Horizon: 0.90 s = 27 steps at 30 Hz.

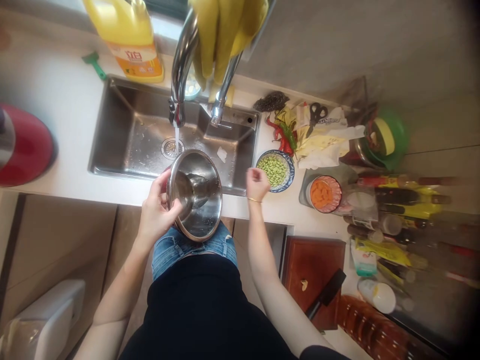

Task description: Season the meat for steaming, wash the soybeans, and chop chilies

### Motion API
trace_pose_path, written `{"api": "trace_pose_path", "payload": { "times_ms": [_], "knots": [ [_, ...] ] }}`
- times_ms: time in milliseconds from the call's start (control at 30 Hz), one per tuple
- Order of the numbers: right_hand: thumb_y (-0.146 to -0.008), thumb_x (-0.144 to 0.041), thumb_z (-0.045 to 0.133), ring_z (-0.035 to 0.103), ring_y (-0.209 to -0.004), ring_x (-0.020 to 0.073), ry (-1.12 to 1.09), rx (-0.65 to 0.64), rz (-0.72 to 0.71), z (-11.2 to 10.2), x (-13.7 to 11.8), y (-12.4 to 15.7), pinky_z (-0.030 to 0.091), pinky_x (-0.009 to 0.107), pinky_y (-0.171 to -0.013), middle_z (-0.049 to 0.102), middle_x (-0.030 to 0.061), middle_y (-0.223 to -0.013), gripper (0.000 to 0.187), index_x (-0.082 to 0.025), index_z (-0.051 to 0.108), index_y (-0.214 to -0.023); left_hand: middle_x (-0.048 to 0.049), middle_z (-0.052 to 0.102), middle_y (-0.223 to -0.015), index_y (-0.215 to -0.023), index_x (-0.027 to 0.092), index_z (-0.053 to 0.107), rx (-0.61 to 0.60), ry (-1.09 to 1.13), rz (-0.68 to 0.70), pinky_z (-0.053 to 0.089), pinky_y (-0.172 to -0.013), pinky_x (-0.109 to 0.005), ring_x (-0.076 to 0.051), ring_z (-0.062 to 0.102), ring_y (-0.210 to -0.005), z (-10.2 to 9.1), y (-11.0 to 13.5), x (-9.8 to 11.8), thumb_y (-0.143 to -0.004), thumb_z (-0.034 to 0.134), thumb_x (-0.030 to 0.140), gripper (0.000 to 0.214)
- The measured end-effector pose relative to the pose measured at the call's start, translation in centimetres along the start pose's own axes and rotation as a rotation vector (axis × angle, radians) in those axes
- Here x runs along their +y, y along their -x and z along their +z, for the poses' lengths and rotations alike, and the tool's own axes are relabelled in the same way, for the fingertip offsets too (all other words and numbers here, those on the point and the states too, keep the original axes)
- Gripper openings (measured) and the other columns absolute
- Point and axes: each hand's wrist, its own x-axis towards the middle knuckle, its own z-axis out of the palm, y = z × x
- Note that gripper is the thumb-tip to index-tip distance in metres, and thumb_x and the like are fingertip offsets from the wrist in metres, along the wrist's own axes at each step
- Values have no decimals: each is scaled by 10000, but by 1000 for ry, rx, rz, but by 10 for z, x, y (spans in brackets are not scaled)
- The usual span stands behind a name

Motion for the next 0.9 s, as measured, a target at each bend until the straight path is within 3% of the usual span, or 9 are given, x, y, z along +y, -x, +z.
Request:
{"api": "trace_pose_path", "payload": {
  "times_ms": [100, 167, 267, 367, 533, 633, 733, 833, 900],
  "knots": [
    [-985, -260, 344, 632, -1095, 267, 93, -25, -10, -43, 24, -25, 481, 464, -957, 663, 170, -1156, 399, -194, 559, -1315, -37, 650, -1016, -1398, 261, 419, -8, 16, -14, 526, -521, -187, -81, 610, -590, 0, -1, 0, -753, 633, 204, 681],
    [-985, -229, 353, 616, -1128, 263, 144, -140, -94, -47, 17, -23, 455, 466, -1000, 662, 143, -1177, 392, -237, 576, -1308, -43, 649, -1029, -1398, 261, 420, -14, 10, -15, 523, -512, -188, -82, 609, -588, 0, -2, 1, -751, 633, 201, 684],
    [-989, -205, 370, 646, -1047, 229, 133, -424, -259, -13, -24, 8, 485, 400, -967, 677, 133, -1154, 352, -188, 649, -1203, -53, 645, -1042, -1394, 249, 424, -13, -8, 15, 544, -546, -209, -101, 626, -635, 1, -4, 3, -734, 641, 195, 698],
    [-920, -254, 573, 671, -973, 215, 138, -672, -382, 38, -68, 44, 529, 318, -869, 706, 99, -1058, 207, -184, 705, -1063, -54, 639, -1045, -1391, 237, 424, -10, -29, 44, 562, -596, -226, -115, 639, -685, 2, -6, 3, -716, 651, 189, 714],
    [-933, -140, 474, 682, -952, 262, 347, -855, -312, 87, -95, 69, 535, 344, -807, 702, 184, -1055, 256, -111, 703, -1044, -56, 626, -1046, -1385, 230, 426, 8, -47, 51, 561, -616, -236, -122, 641, -705, 3, -3, 3, -724, 642, 194, 696],
    [-913, -92, 453, 684, -941, 263, 350, -864, -297, 90, -98, 69, 528, 346, -805, 702, 205, -1052, 277, -89, 698, -1043, -52, 618, -1035, -1387, 237, 420, 15, -49, 52, 556, -622, -236, -125, 640, -722, 4, -2, 3, -740, 643, 212, 685],
    [-896, -173, 525, 681, -916, 235, 215, -780, -286, 75, -93, 58, 525, 324, -807, 709, 153, -1042, 207, -131, 691, -1013, -38, 613, -950, -1394, 224, 410, 38, -19, 56, 535, -577, -216, -114, 618, -678, 2, -6, -1, -748, 658, 232, 692],
    [-903, -240, 520, 676, -923, 195, 88, -486, -138, 36, -65, 26, 517, 293, -836, 713, 98, -1013, 204, -160, 667, -1021, 1, 590, -832, -1400, 219, 400, 122, 11, 28, 450, -461, -164, -53, 505, -517, -5, -15, -6, -746, 666, 217, 706],
    [-952, -226, 384, 671, -980, 225, 127, -264, 2, 3, -33, -3, 508, 349, -879, 692, 158, -1070, 322, -118, 614, -1149, 29, 569, -775, -1408, 221, 385, 196, 3, 5, 388, -414, -145, -21, 409, -447, -12, -24, -10, -737, 660, 193, 726]
  ]
}}
